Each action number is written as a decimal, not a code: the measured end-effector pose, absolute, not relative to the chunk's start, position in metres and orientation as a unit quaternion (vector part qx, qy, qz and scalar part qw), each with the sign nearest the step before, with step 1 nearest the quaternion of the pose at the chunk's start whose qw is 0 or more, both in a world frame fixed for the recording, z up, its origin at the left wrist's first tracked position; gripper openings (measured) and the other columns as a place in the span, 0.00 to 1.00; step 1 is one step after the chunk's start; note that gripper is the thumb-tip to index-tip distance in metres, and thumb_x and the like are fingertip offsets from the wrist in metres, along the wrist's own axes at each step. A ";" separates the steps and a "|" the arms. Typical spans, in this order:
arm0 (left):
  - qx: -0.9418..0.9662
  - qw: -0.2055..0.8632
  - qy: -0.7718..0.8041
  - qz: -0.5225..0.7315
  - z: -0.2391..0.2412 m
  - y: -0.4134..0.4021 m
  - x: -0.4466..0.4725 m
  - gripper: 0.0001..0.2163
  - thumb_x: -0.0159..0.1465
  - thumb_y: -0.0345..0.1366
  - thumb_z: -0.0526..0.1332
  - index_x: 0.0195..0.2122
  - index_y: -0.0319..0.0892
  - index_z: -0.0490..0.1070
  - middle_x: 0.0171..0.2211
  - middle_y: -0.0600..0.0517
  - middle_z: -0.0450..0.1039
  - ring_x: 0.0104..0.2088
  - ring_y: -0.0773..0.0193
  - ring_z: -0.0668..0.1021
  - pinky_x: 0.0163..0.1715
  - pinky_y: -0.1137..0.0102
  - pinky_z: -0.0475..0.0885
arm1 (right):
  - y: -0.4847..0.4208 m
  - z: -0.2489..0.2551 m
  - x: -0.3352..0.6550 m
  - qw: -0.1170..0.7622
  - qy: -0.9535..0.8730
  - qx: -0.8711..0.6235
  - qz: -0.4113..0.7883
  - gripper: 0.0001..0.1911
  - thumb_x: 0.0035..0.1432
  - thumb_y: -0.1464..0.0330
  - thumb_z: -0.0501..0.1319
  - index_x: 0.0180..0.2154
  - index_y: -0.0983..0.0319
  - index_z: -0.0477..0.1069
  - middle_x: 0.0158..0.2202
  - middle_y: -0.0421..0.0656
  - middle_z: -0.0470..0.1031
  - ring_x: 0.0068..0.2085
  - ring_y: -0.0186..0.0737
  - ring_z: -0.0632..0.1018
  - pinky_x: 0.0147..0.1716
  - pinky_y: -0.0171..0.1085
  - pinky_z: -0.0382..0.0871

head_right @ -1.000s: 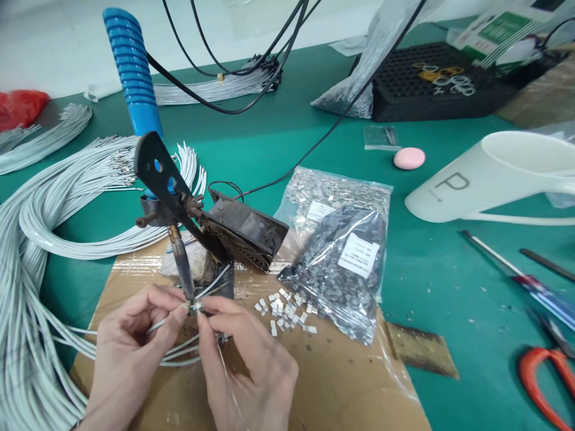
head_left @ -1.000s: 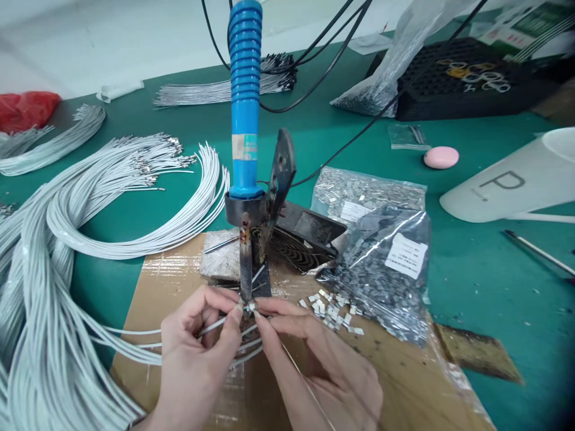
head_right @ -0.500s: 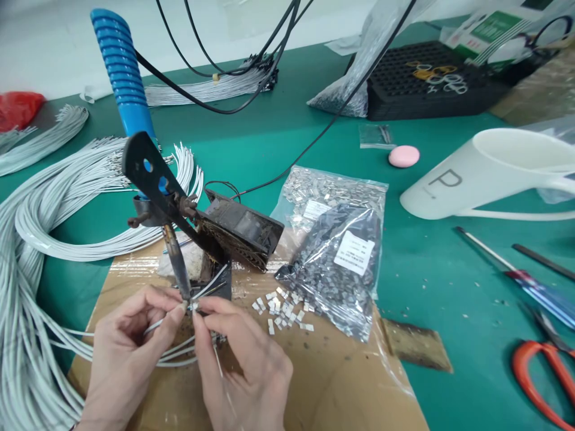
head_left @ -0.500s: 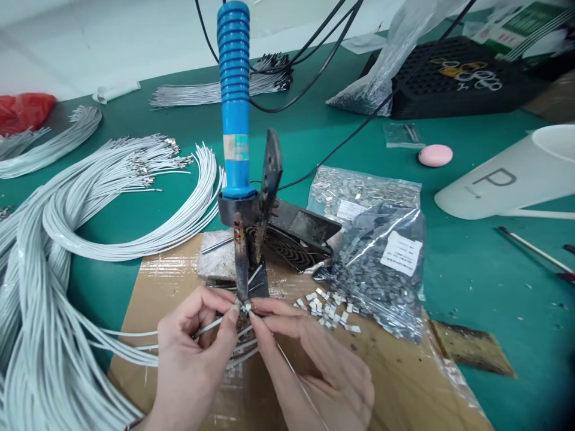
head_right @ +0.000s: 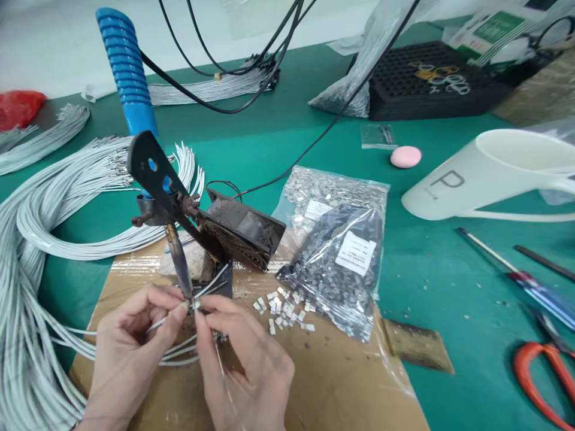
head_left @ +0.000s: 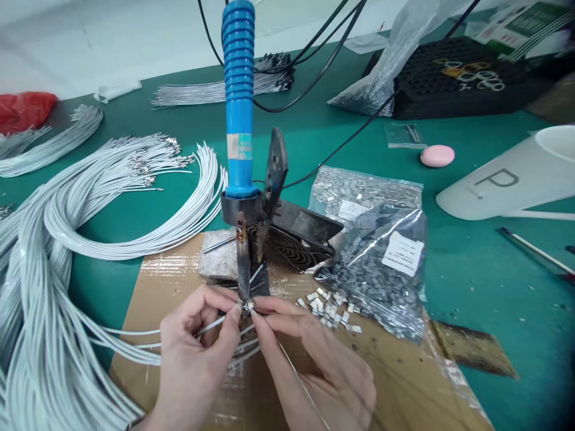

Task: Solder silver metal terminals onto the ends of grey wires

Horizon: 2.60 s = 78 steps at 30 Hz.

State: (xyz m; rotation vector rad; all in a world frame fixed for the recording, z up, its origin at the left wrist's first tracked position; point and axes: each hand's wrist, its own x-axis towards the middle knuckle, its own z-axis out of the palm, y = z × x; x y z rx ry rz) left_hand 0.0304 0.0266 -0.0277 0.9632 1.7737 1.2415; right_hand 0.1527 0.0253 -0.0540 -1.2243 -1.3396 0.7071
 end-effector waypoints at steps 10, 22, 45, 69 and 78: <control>0.373 0.388 0.689 0.486 -0.027 0.028 0.030 0.06 0.56 0.32 0.70 0.24 0.43 0.76 0.30 0.52 0.79 0.27 0.67 0.76 0.19 0.77 0.60 | 0.024 -0.057 0.150 0.566 -0.559 -0.525 0.303 0.09 0.64 0.76 0.67 0.35 0.55 0.77 0.40 0.34 0.86 0.36 0.29 0.86 0.42 0.25 0.79; 0.392 0.340 0.697 0.495 -0.036 0.018 0.032 0.05 0.59 0.33 0.70 0.27 0.44 0.77 0.35 0.49 0.81 0.33 0.63 0.80 0.18 0.78 0.63 | 0.023 -0.059 0.151 0.557 -0.560 -0.534 0.302 0.09 0.64 0.74 0.67 0.35 0.54 0.78 0.41 0.32 0.87 0.37 0.28 0.86 0.42 0.23 0.79; 0.380 0.369 0.690 0.493 -0.035 0.019 0.033 0.06 0.61 0.33 0.68 0.27 0.45 0.77 0.34 0.52 0.81 0.33 0.64 0.81 0.24 0.79 0.70 | 0.022 -0.058 0.150 0.556 -0.557 -0.532 0.313 0.08 0.65 0.74 0.67 0.34 0.55 0.77 0.40 0.33 0.87 0.36 0.29 0.86 0.41 0.25 0.79; 0.403 0.434 0.670 0.449 -0.044 -0.012 0.023 0.07 0.65 0.36 0.68 0.30 0.44 0.79 0.32 0.51 0.80 0.31 0.63 0.78 0.28 0.76 0.70 | 0.011 -0.061 0.165 0.446 -0.505 -0.566 0.474 0.16 0.69 0.61 0.62 0.28 0.58 0.73 0.26 0.36 0.74 0.27 0.35 0.74 0.28 0.31 0.69; 0.399 0.444 0.682 0.422 -0.047 -0.024 0.017 0.11 0.65 0.44 0.70 0.31 0.44 0.79 0.29 0.51 0.77 0.27 0.65 0.73 0.22 0.75 0.62 | 0.006 -0.058 0.165 0.465 -0.457 -0.570 0.500 0.16 0.65 0.60 0.65 0.25 0.58 0.73 0.23 0.36 0.72 0.26 0.36 0.73 0.25 0.32 0.67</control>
